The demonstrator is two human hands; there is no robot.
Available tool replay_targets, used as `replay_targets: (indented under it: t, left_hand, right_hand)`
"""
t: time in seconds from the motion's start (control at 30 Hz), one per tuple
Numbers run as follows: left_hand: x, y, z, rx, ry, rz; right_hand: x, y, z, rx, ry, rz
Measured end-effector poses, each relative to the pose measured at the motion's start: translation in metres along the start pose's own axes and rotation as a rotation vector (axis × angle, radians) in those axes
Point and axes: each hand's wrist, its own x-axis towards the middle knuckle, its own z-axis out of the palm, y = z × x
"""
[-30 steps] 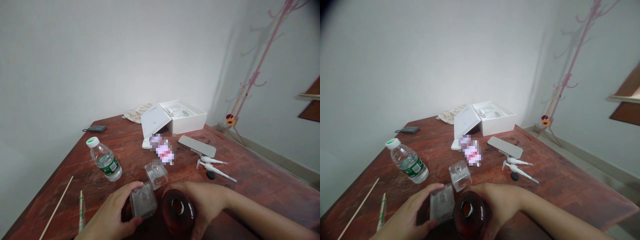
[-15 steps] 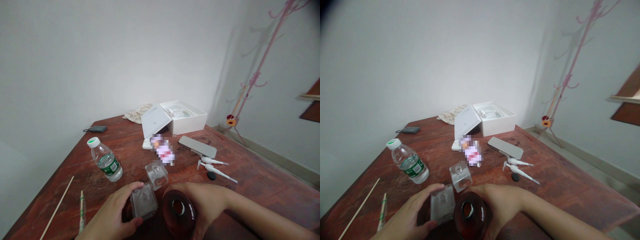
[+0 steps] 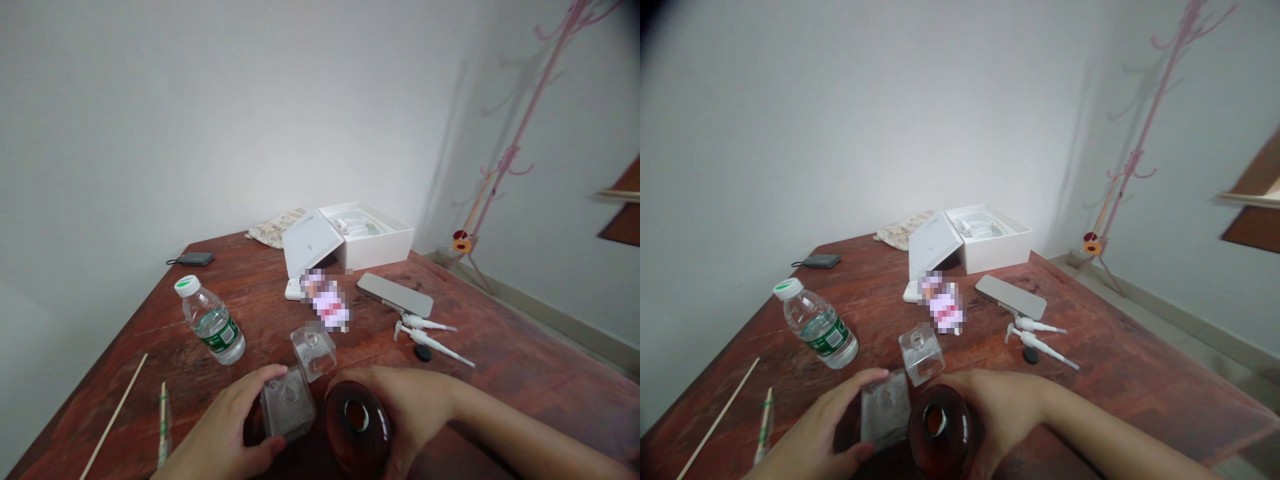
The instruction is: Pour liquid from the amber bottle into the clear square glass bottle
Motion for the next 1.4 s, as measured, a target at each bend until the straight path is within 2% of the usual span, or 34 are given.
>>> replay_targets:
  t: [0.77,1.4]
  left_hand:
    - [0.003,0.007,-0.002,-0.049,-0.055,-0.076]
    - [0.002,0.001,-0.001,-0.06,-0.028,-0.036]
  right_hand:
    - [0.0,-0.006,0.0,0.048,-0.008,0.001]
    - [-0.001,-0.013,0.0,0.036,-0.021,-0.008]
